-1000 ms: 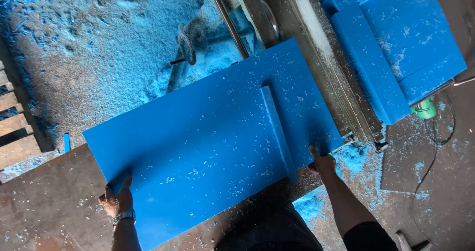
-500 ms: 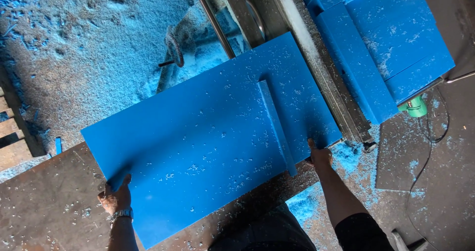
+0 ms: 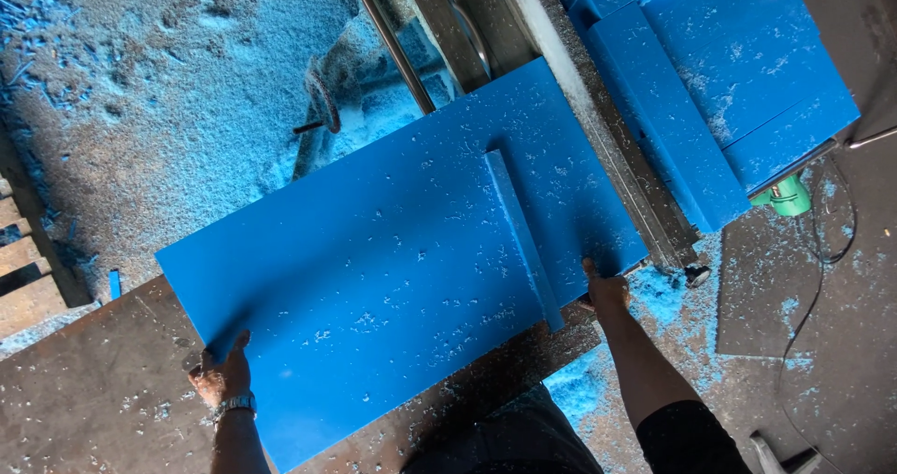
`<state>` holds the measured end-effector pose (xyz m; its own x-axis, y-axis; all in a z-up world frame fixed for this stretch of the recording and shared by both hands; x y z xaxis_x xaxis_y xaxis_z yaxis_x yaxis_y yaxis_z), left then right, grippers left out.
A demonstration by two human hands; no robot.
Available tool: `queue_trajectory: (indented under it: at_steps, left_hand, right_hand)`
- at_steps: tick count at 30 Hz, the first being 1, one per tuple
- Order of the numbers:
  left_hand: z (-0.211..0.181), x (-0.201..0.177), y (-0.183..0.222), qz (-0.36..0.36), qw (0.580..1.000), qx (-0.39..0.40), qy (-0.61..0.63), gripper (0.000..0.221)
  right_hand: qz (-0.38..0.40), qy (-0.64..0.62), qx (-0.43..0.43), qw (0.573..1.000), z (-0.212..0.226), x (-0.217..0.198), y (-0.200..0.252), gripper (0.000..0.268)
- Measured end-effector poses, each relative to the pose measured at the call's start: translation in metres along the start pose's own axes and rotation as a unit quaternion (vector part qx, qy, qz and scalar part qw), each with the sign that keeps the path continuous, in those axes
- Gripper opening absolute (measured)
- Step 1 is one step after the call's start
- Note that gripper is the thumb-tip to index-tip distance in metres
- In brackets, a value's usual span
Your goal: Cutting blue rectangular boards or blocks using a table saw.
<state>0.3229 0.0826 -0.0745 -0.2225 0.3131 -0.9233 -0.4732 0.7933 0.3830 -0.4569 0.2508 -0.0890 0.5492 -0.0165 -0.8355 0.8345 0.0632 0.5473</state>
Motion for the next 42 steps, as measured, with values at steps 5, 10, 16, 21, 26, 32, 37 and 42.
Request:
queue_trajectory:
  at_steps: [5,10,16,21,26,32,37,42]
  left_hand:
    - [-0.014,-0.018,0.019,0.018,0.991,-0.099,0.090,0.093]
    - [-0.021,-0.032,0.029,-0.006,0.997,-0.015,0.076,0.086]
    - [-0.086,-0.056,0.094,-0.046,0.978,0.173,0.105,0.085]
    - [-0.192,-0.055,0.212,-0.082,0.921,0.362,0.118,0.089]
    - [-0.241,0.026,0.298,-0.009,0.881,0.471,0.049,0.122]
    - [-0.274,0.076,0.326,-0.127,0.870,0.451,-0.153,0.147]
    - [-0.271,0.078,0.323,-0.097,0.870,0.451,-0.171,0.148]
    - [-0.272,0.089,0.315,-0.110,0.848,0.491,-0.167,0.137]
  right_hand:
    - [0.051,-0.013,0.032,0.998,0.000,0.008,-0.023,0.126]
    - [0.050,0.093,-0.041,0.994,0.009,-0.002,-0.003,0.130]
    - [0.010,0.081,-0.256,0.963,0.022,-0.018,0.081,0.109]
    - [-0.026,0.062,-0.447,0.892,0.014,-0.026,0.186,0.088]
    - [-0.097,0.136,-0.559,0.812,-0.021,0.043,0.111,0.070]
    - [0.103,0.058,-0.504,0.856,-0.070,-0.054,0.085,0.044]
    - [0.189,0.057,-0.337,0.921,-0.172,-0.150,0.088,0.053]
    - [0.030,0.025,-0.483,0.875,-0.290,-0.197,0.049,0.024]
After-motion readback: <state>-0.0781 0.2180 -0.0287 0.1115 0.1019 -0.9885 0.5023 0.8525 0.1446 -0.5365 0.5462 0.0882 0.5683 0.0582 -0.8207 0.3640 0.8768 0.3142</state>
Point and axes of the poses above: each hand's wrist, its own y-axis away from the middle knuckle, its own x-axis out of the palm, z = x × y, the point moved 1 cm from there along -y, towards the middle knuckle, and after that the axes turned 2 degrees about -y, right-handed, at the moved point
